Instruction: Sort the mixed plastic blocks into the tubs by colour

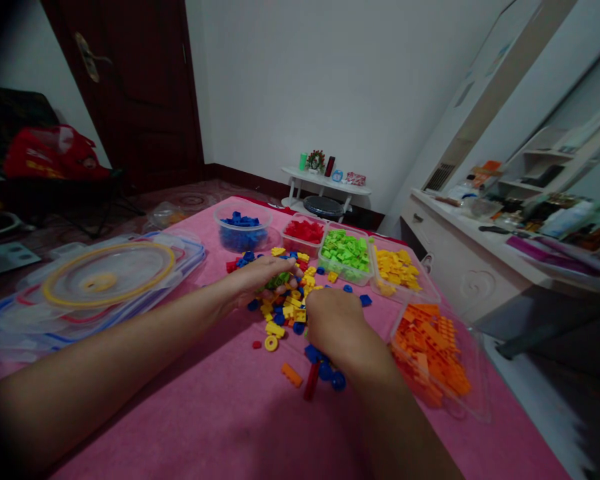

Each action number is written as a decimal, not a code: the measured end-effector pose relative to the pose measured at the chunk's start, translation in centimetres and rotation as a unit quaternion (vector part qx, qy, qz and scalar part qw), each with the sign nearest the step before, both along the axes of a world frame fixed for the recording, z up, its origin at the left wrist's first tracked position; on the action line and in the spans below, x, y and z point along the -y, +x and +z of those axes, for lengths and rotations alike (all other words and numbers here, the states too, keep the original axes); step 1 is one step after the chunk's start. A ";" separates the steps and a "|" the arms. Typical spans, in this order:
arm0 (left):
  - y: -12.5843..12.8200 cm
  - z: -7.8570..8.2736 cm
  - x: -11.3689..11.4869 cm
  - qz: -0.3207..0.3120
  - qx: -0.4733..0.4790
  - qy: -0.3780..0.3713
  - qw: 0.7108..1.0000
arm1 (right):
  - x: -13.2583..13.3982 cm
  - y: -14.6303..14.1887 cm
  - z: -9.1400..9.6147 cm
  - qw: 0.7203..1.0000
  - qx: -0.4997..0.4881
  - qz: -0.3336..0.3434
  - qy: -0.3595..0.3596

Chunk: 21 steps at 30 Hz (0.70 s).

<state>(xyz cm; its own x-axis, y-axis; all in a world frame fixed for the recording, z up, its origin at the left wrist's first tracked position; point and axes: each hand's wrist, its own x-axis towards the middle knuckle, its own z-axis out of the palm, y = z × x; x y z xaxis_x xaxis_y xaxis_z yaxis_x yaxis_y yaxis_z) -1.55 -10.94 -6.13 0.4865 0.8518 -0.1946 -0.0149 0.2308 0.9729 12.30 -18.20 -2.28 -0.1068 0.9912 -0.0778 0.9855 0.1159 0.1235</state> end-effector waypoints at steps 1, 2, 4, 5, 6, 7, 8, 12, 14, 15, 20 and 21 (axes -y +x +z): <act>0.0 0.0 0.0 -0.001 0.000 0.000 1.000 | 0.0 -0.3 -0.2 1.000 0.012 -0.001 -0.014; 0.0 0.0 0.1 -0.004 0.001 -0.001 1.000 | 0.0 -0.6 -0.4 0.999 0.030 -0.002 -0.029; -0.1 0.0 0.1 -0.009 0.001 0.001 1.000 | 0.0 -1.1 -0.8 0.998 0.055 -0.008 -0.039; -0.1 0.0 0.1 -0.011 -0.001 0.005 1.000 | 0.0 -1.2 -0.8 0.997 0.061 -0.009 -0.037; -0.1 0.0 0.1 -0.012 -0.004 0.010 1.000 | -0.1 -1.2 -0.8 0.997 0.066 -0.010 -0.034; -0.1 0.0 0.2 -0.013 -0.010 0.016 1.000 | -0.1 -1.1 -0.7 0.997 0.069 -0.011 -0.033; -0.1 0.0 0.2 -0.014 -0.018 0.024 0.999 | -0.1 -0.9 -0.4 0.997 0.069 -0.010 -0.035; 0.4 -0.1 0.4 -0.019 -0.070 0.070 0.995 | 0.1 0.1 1.0 0.999 0.040 -0.012 -0.004; 0.7 -0.3 0.7 -0.038 -0.055 0.042 0.997 | 0.1 0.5 1.7 0.999 -0.027 0.001 0.041; 0.9 -0.4 0.9 -0.060 -0.026 -0.001 0.998 | 0.0 0.6 2.0 0.994 -0.080 0.013 0.067; 1.2 -1.0 2.2 -0.185 0.144 -0.253 0.939 | -0.1 2.6 4.1 0.892 -0.389 0.016 0.229; 1.3 -0.9 2.4 -0.198 0.155 -0.272 0.929 | 0.0 3.3 4.7 0.860 -0.434 0.002 0.270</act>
